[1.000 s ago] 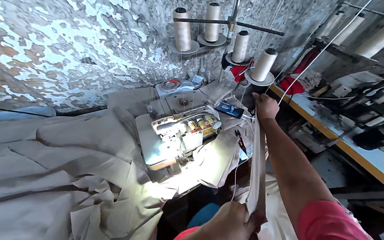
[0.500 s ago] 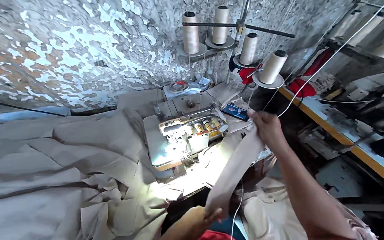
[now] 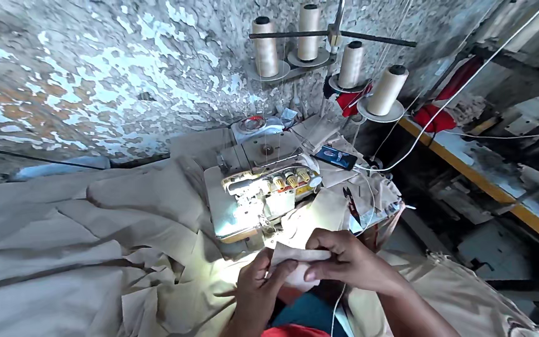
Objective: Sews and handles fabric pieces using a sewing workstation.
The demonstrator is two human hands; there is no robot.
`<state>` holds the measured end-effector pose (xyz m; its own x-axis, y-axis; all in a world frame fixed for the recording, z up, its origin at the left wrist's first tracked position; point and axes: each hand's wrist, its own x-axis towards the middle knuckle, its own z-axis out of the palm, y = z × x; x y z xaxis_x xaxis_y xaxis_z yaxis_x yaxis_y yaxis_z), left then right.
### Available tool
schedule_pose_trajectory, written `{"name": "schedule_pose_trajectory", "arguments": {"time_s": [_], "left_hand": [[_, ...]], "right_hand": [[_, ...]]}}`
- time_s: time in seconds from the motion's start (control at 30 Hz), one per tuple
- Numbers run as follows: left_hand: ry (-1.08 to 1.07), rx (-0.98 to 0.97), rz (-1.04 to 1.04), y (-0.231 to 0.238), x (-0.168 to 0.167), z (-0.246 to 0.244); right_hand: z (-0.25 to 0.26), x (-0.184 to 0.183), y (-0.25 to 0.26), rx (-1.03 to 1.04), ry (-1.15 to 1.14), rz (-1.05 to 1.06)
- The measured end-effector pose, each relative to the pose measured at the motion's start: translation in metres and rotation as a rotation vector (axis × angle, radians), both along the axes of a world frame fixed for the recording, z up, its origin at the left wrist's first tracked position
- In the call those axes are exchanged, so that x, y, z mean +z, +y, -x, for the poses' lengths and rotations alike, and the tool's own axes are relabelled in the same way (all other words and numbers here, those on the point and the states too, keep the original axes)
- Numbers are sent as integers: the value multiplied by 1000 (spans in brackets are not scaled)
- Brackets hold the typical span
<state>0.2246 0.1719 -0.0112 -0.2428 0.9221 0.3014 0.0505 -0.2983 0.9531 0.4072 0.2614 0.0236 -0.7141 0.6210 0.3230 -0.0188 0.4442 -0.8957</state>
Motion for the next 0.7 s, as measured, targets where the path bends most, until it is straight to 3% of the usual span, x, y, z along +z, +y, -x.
{"name": "schedule_pose_trajectory", "arguments": {"time_s": [0.07,0.17,0.3,0.5,0.6,0.7], "left_hand": [[22,27,-12,0,4,5],[66,48,3,5,5,4],[261,56,77,19,10,5],[590,-37,294,34,28,26],[573,-95,317,36,42,37],[323,-195,433,33,61,48]], "right_hand": [[-5,-14,1,67,138,103],[3,-28,-11,-28,311,231],[17,-27,-9,-265,311,345],[23,-21,4,-352,254,307],[19,-22,5,-342,207,205],[8,-22,3,-308,125,43]]}}
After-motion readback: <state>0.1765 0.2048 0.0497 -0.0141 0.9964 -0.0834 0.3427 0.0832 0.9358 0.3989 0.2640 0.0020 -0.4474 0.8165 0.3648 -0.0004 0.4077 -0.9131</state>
